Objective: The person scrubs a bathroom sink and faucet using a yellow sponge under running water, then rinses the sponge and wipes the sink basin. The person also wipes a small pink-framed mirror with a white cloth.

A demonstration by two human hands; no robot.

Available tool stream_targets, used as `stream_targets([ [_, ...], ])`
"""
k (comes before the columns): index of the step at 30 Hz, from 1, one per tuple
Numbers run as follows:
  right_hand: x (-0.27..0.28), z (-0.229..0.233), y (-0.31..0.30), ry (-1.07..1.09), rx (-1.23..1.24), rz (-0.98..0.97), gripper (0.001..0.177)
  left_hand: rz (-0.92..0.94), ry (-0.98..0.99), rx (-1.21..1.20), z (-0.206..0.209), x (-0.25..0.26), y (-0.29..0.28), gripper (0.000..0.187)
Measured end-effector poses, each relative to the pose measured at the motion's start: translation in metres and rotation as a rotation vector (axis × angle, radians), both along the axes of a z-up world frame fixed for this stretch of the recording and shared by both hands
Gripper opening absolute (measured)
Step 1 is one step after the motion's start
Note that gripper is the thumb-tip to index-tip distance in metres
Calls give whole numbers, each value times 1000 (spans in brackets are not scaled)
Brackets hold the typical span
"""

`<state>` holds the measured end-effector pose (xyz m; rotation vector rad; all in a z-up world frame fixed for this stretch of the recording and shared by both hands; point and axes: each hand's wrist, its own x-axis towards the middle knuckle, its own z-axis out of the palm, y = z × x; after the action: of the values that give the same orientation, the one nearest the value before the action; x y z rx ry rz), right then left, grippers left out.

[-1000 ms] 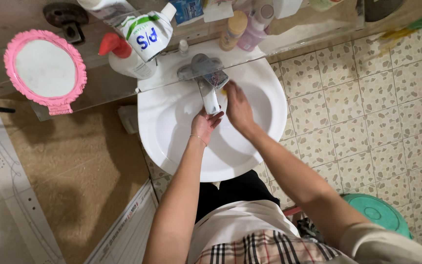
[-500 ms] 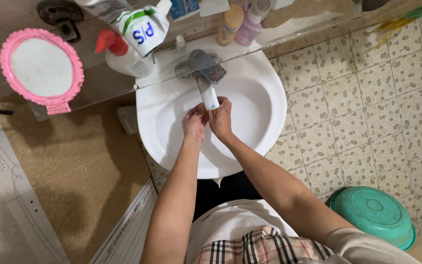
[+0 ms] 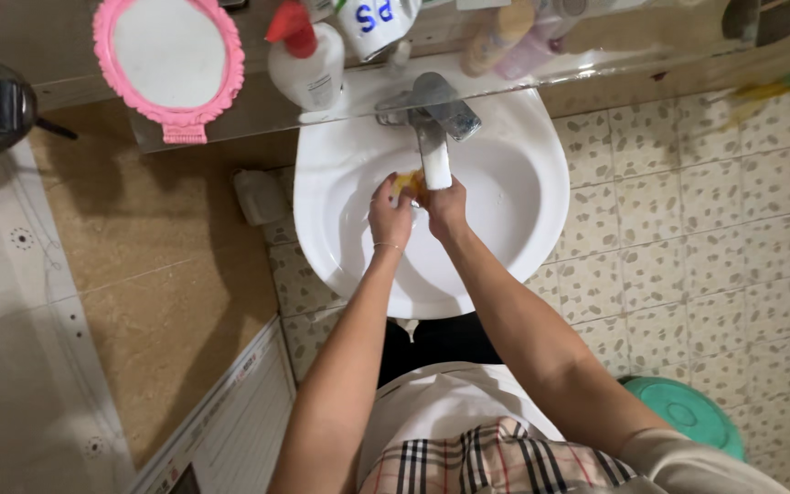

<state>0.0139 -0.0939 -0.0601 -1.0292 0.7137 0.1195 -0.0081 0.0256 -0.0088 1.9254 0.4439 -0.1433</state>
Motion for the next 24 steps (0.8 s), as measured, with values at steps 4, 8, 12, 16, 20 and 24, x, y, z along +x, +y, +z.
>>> stream_targets([
  [4,14,-30,-3,-58,445,-308,29,33,142,-64,-9,-6,21,56],
  [8,29,-39,6,-129,594,-506,29,-4,211,-41,-7,-8,38,56],
  [12,12,-29,38,-241,197,-326,30,-47,274,-40,-7,-19,49,53],
  [16,-1,-5,51,-303,-800,108,31,-97,270,-71,-8,-20,61,54],
  [20,1,2,40,-285,-1262,237,32,-143,228,-67,-7,-16,69,53],
  [24,6,-18,53,-69,-794,174,33,-163,247,-84,0,-18,79,51],
])
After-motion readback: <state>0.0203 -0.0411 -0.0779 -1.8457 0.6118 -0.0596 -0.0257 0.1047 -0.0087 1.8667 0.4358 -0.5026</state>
